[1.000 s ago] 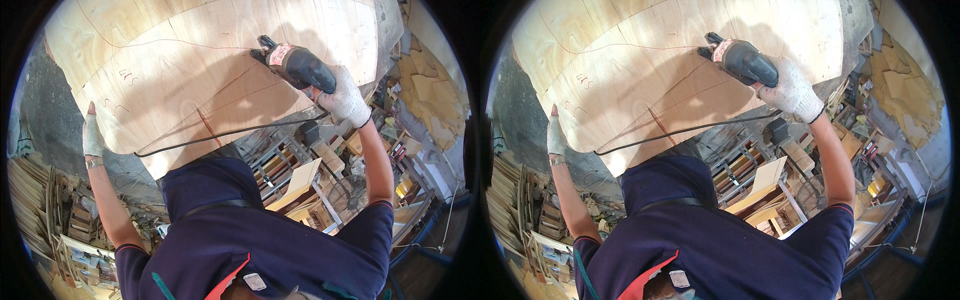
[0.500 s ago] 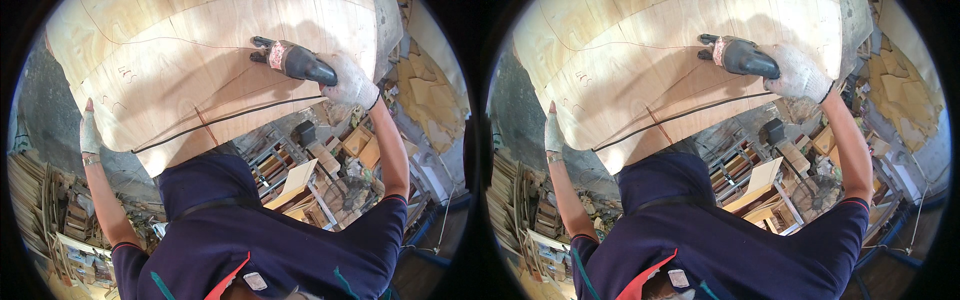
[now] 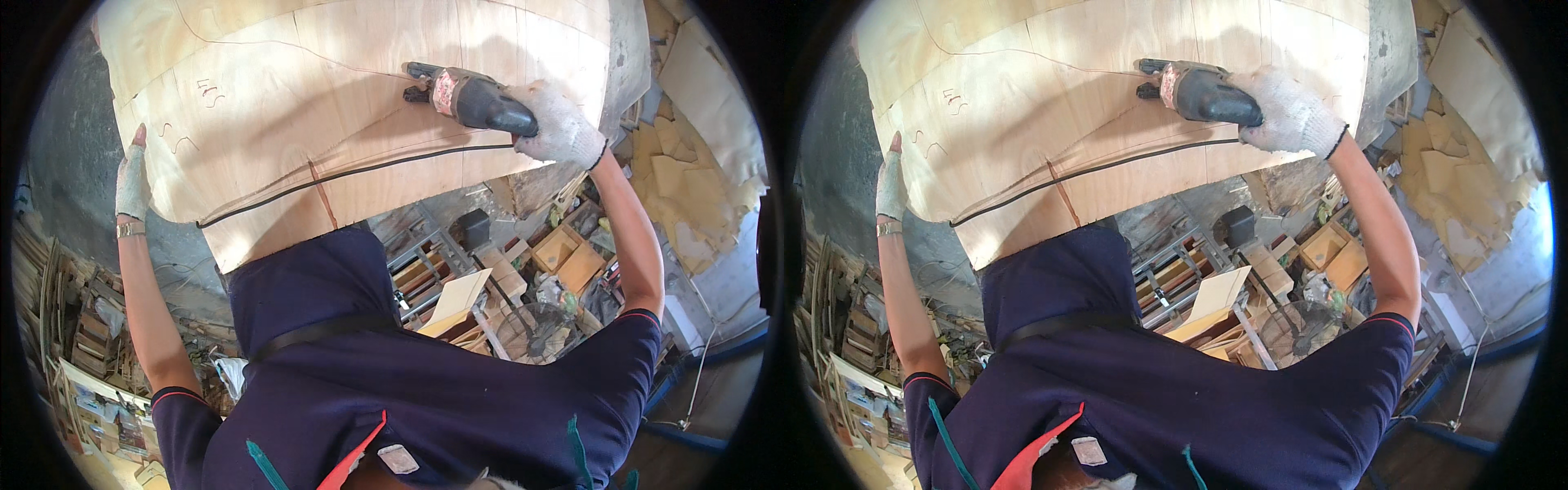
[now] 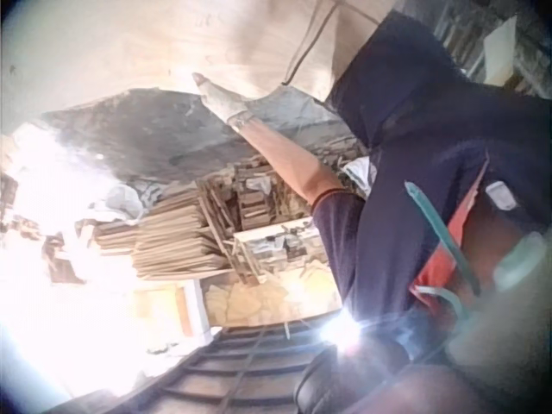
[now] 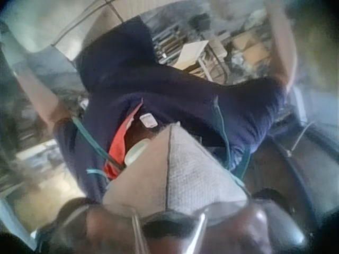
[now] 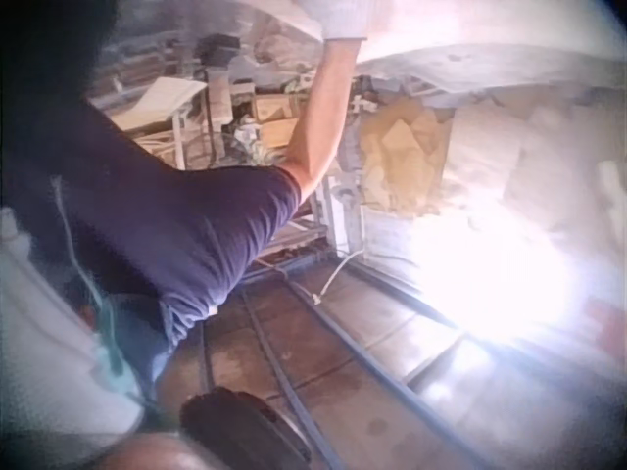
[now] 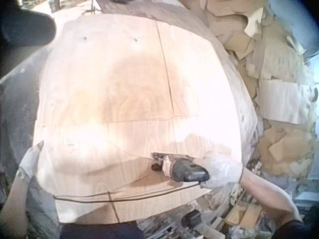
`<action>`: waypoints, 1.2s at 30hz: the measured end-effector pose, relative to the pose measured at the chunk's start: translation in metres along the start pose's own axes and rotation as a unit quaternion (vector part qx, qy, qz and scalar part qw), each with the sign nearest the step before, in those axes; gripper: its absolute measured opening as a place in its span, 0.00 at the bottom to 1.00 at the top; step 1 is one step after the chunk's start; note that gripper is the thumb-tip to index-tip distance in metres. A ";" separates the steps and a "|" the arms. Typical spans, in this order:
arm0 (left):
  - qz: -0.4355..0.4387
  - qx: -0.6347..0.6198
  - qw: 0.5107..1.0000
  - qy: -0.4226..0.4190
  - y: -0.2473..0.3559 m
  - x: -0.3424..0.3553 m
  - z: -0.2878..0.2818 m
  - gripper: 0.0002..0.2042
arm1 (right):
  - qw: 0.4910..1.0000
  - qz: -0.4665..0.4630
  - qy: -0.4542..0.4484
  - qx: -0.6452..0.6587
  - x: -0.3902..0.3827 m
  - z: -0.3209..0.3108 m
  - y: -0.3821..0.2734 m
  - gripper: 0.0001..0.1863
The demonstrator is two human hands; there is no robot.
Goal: The person uses a jigsaw to cut a curved shape out of a large sheet of plywood. They guide the tool along a marked line, repositioning the wood as needed, and remove the cut piece at the end.
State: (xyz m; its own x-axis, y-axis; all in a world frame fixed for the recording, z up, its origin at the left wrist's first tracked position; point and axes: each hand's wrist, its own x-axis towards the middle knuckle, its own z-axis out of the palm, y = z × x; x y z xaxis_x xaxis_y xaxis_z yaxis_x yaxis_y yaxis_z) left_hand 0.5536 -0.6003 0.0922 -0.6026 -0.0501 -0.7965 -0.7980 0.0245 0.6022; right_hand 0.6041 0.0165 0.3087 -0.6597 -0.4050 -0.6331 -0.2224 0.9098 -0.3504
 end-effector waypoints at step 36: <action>0.025 0.040 0.998 0.051 -0.007 0.000 0.006 0.40 | 0.997 0.057 -0.043 0.040 0.010 0.000 -0.017 0.21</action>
State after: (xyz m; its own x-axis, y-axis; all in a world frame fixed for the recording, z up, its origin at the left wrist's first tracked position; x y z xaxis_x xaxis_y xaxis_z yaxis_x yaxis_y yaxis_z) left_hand 0.5594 -0.5941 0.0875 -0.6400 -0.1486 -0.7539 -0.7683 0.1098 0.6306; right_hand 0.6009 -0.0030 0.3084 -0.6126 -0.3091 -0.7274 -0.0889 0.9415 -0.3251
